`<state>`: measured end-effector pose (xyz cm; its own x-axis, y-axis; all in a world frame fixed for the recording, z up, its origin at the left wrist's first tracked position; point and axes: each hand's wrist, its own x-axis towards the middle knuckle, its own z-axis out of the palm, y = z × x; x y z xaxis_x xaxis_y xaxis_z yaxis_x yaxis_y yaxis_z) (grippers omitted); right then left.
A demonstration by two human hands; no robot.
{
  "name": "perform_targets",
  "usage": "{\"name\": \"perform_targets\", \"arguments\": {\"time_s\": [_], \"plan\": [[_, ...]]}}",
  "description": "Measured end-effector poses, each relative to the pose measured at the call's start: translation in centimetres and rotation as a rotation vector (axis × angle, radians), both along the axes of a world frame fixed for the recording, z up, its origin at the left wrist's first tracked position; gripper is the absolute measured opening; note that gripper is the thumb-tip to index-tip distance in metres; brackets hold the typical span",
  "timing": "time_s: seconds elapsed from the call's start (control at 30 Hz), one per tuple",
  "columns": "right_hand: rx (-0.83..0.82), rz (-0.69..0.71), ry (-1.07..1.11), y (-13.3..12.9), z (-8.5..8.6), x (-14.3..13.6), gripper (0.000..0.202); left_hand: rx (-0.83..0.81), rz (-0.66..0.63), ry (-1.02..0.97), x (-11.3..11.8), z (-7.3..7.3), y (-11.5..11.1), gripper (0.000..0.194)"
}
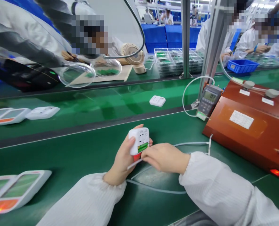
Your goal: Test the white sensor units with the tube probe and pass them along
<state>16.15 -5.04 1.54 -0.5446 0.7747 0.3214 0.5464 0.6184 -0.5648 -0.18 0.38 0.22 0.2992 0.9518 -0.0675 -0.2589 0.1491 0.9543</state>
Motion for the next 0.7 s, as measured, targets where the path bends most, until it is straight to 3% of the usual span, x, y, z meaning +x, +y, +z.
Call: {"name": "perform_targets", "arguments": {"time_s": [0.1,0.17,0.3,0.4,0.57,0.7], "plan": [[-0.006,-0.201,0.214,0.43,-0.03,0.64,0.038,0.029,0.005,-0.017,-0.19,0.1,-0.25,0.061],[0.037,-0.262,0.275,0.68,-0.07,0.97,0.047,0.016,-0.025,-0.032,0.0,0.09,-0.31,0.062],[0.141,-0.258,0.321,0.84,-0.29,0.91,0.031,0.034,-0.038,-0.026,0.16,-0.17,-0.34,0.058],[0.13,-0.281,0.31,0.79,-0.59,0.55,0.017,0.081,-0.064,0.023,-0.04,-0.44,-0.33,0.057],[0.047,-0.396,0.222,0.86,-0.68,0.54,0.011,0.092,-0.101,0.058,-0.31,-0.72,-0.28,0.058],[0.057,-0.39,0.201,0.74,-0.1,0.63,0.013,0.095,-0.096,0.061,-0.29,-0.68,-0.27,0.058]]}}
